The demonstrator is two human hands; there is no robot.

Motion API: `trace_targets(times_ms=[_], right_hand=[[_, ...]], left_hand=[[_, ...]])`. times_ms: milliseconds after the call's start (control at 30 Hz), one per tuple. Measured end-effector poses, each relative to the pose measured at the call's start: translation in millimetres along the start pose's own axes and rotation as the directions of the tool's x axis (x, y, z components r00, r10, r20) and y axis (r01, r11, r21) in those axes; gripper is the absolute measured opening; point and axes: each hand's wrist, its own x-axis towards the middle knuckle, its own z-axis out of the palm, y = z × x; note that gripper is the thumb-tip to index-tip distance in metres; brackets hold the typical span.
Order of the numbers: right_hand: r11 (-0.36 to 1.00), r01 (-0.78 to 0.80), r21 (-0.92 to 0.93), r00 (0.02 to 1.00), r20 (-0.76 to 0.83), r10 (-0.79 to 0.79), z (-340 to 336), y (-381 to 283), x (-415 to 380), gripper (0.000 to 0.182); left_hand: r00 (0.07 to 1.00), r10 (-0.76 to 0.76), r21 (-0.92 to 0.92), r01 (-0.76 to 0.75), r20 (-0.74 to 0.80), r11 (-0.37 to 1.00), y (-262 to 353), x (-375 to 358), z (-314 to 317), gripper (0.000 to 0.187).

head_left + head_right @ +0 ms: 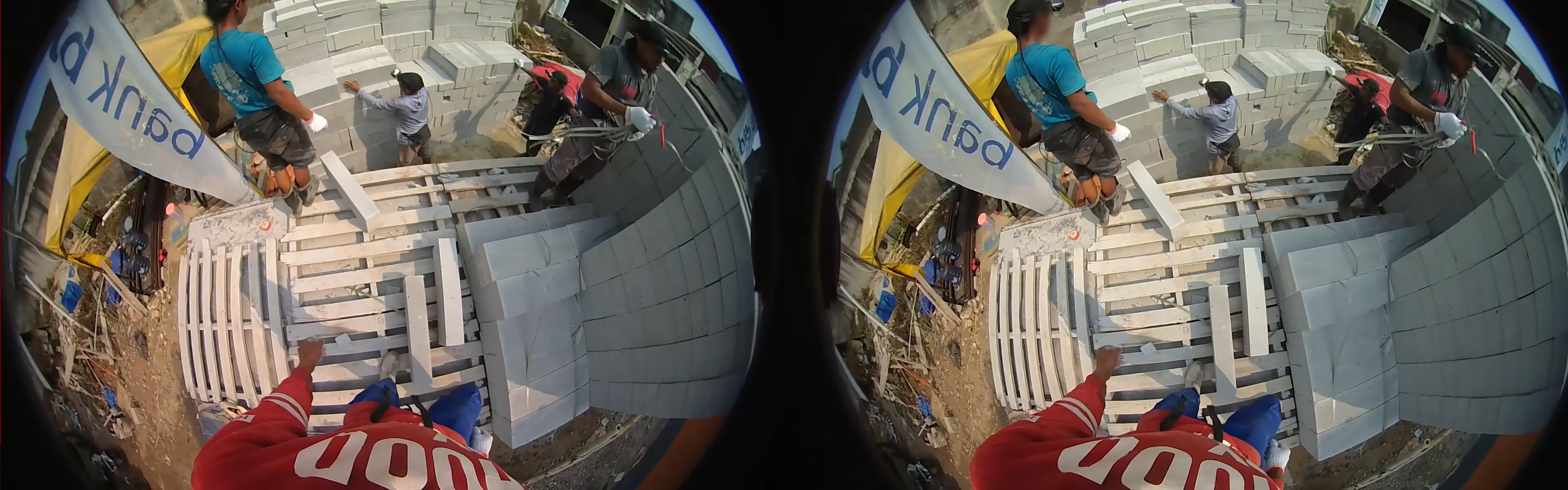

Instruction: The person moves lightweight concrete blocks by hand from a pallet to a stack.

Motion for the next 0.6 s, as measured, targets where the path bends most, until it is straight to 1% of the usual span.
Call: trace_targets(times_ms=[67,100,133,167,200,233,267,300,333,367,400,467,500,533,567,600], right_hand=[[0.989,-0.021,0.145,0.999,-0.042,0.028,3,-7,7,0.031],[0.981,0.008,0.194,0.997,-0.077,0.007,12,-2,21,0.032],[0.929,-0.079,0.362,0.997,0.005,0.083,12,11,29,0.032],[0.941,-0.051,0.335,0.998,-0.021,0.062,16,21,39,0.031],[0.870,-0.105,0.482,0.993,0.006,0.117,8,2,23,0.031],[0.854,-0.141,0.501,0.990,0.054,0.132,6,2,24,0.030],[0.887,-0.096,0.452,0.993,-0.016,0.116,13,15,34,0.029],[0.908,-0.095,0.408,0.993,-0.020,0.113,-4,-13,19,0.029],[0.862,-0.203,0.465,0.977,0.038,0.209,-10,-22,17,0.030],[0.933,-0.158,0.325,0.985,-0.013,0.171,-1,4,37,0.031],[0.981,-0.109,0.163,0.992,-0.047,0.118,10,34,60,0.033],[0.985,-0.154,0.082,0.987,-0.030,0.157,2,42,78,0.034],[0.914,-0.316,0.256,0.949,0.066,0.309,-36,-2,60,0.032],[0.735,-0.431,0.523,0.901,0.195,0.388,-31,17,85,0.029],[0.699,-0.405,0.589,0.908,0.167,0.385,-30,24,104,0.029],[0.739,-0.343,0.579,0.927,0.082,0.366,-31,32,123,0.030]], left_hand=[[0.993,0.030,-0.014,-0.028,0.118,0.999,-10,4,30,0.025],[0.988,0.032,0.047,-0.039,0.148,0.998,-4,-6,46,0.025],[0.980,0.024,0.132,-0.051,0.196,0.990,3,-18,62,0.025],[0.968,0.004,0.146,-0.042,0.251,0.988,4,-22,76,0.025],[0.948,-0.032,0.179,-0.027,0.315,0.983,-2,-28,87,0.025],[0.926,-0.060,0.225,-0.028,0.373,0.974,6,-40,100,0.026],[0.901,-0.091,0.269,-0.030,0.423,0.963,19,-55,107,0.028],[0.877,-0.133,0.350,-0.043,0.462,0.936,17,-58,108,0.028],[0.873,-0.127,0.342,-0.048,0.471,0.939,22,-58,122,0.028],[0.873,-0.115,0.318,-0.048,0.475,0.947,24,-59,137,0.028],[0.864,-0.050,0.315,-0.128,0.501,0.941,33,-69,145,0.030],[0.904,-0.047,0.243,-0.063,0.424,0.968,20,-63,155,0.036],[0.926,-0.081,0.221,-0.003,0.369,0.975,22,-71,160,0.039],[0.930,-0.099,0.120,0.059,0.355,0.991,8,-60,165,0.042],[0.887,-0.054,0.218,-0.053,0.459,0.975,6,-50,167,0.041],[0.915,-0.091,0.219,0.003,0.393,0.976,19,-67,181,0.029]])
